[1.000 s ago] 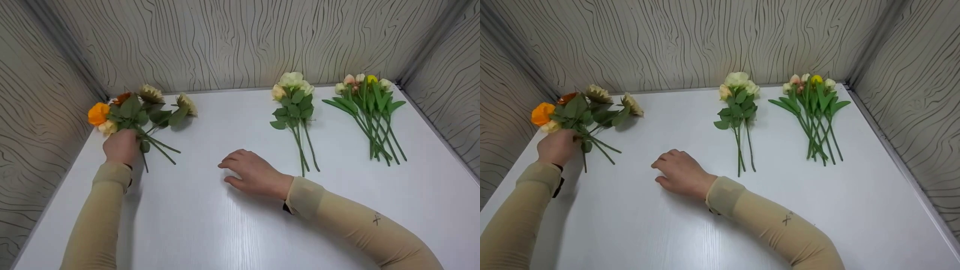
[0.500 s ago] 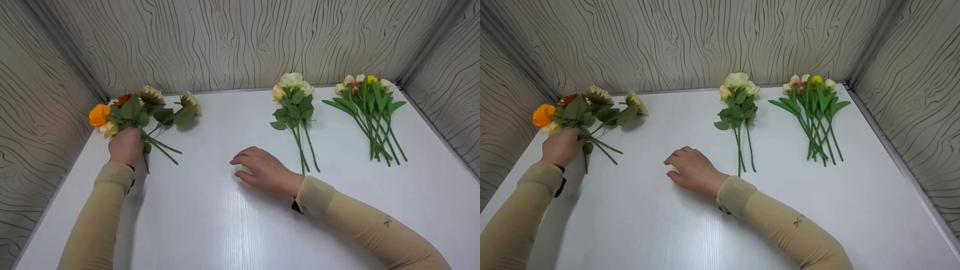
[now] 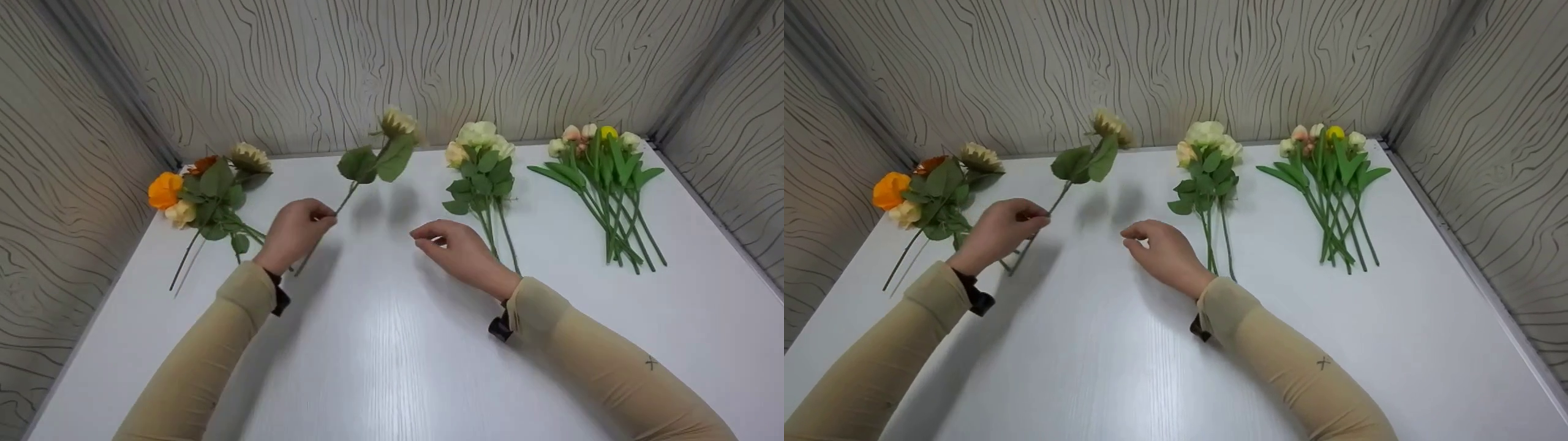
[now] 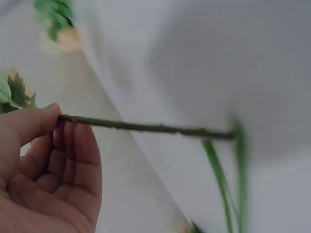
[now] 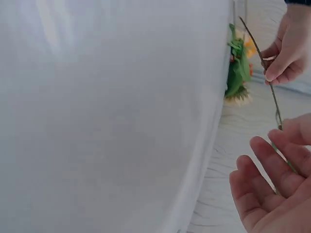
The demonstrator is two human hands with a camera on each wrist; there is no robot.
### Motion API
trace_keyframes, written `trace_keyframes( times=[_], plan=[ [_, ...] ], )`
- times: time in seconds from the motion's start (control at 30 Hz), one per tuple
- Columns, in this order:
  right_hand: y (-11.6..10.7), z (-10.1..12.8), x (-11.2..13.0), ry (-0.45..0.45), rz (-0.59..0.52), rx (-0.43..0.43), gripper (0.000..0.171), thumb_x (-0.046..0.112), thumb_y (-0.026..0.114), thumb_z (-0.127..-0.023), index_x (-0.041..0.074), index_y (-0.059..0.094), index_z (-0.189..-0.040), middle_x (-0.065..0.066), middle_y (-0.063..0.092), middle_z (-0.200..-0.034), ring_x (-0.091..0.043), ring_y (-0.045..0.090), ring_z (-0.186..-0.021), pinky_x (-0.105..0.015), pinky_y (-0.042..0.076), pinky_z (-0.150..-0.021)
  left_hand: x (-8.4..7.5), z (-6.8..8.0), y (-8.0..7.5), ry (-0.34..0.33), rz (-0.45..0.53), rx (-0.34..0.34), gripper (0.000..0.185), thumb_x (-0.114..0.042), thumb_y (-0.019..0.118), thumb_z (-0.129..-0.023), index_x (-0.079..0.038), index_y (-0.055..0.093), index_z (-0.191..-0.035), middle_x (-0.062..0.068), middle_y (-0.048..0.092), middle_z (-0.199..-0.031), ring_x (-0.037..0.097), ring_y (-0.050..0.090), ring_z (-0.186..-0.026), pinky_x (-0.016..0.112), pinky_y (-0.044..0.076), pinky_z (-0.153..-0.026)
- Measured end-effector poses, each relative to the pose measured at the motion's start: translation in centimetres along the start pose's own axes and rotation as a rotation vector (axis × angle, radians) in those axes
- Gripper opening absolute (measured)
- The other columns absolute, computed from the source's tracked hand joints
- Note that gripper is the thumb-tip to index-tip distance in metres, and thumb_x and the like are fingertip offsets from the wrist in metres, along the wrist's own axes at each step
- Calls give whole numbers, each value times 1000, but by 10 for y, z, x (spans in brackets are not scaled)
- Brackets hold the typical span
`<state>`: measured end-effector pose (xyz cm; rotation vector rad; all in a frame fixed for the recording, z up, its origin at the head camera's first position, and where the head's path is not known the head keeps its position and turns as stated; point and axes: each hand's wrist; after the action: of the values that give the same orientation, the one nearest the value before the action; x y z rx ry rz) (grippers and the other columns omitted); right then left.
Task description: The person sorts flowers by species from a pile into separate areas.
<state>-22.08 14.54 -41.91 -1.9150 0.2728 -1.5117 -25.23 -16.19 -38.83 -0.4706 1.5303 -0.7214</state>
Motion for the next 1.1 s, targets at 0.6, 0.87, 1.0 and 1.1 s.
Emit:
trace_keyframes(
  times=[0.6, 0.87, 1.0, 1.1],
  plan=[
    [-28, -3, -15, 204, -773, -124, 35, 20, 73, -98, -3, 68, -123, -15, 70, -114, -26, 67, -103, -41, 55, -95, -66, 22, 115, 9, 615, 263, 16, -15, 72, -97, -3, 71, -108, 18, 70, -106, 26, 68, -91, 36, 60, -80],
    [-28, -3, -15, 228, -758, -135, 27, 16, 75, -96, -4, 69, -114, -15, 71, -103, -22, 69, -89, -35, 59, -83, -64, 27, 126, -4, 662, 289, 22, -14, 73, -96, 2, 70, -112, 22, 69, -108, 21, 69, -88, 36, 61, -78],
    [-29, -3, -15, 241, -729, -155, 30, 17, 76, -95, -4, 69, -115, -16, 71, -104, -22, 70, -87, -35, 60, -82, -64, 29, 128, -5, 676, 309, 25, -14, 73, -96, 4, 70, -114, 25, 69, -110, 19, 69, -87, 36, 61, -78],
    [-30, -3, -15, 240, -686, -157, 31, 18, 77, -95, -4, 70, -116, -17, 71, -104, -22, 71, -86, -35, 60, -81, -65, 29, 128, -1, 676, 318, 21, -12, 72, -96, 2, 71, -111, 25, 69, -109, 19, 69, -86, 36, 61, -78]
  ],
)
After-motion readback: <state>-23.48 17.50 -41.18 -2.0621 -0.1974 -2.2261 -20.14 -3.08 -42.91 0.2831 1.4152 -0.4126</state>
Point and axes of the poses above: each hand's wrist, its own z-axis away from the middle knuckle, its own y-axis out of the palm, x = y × z
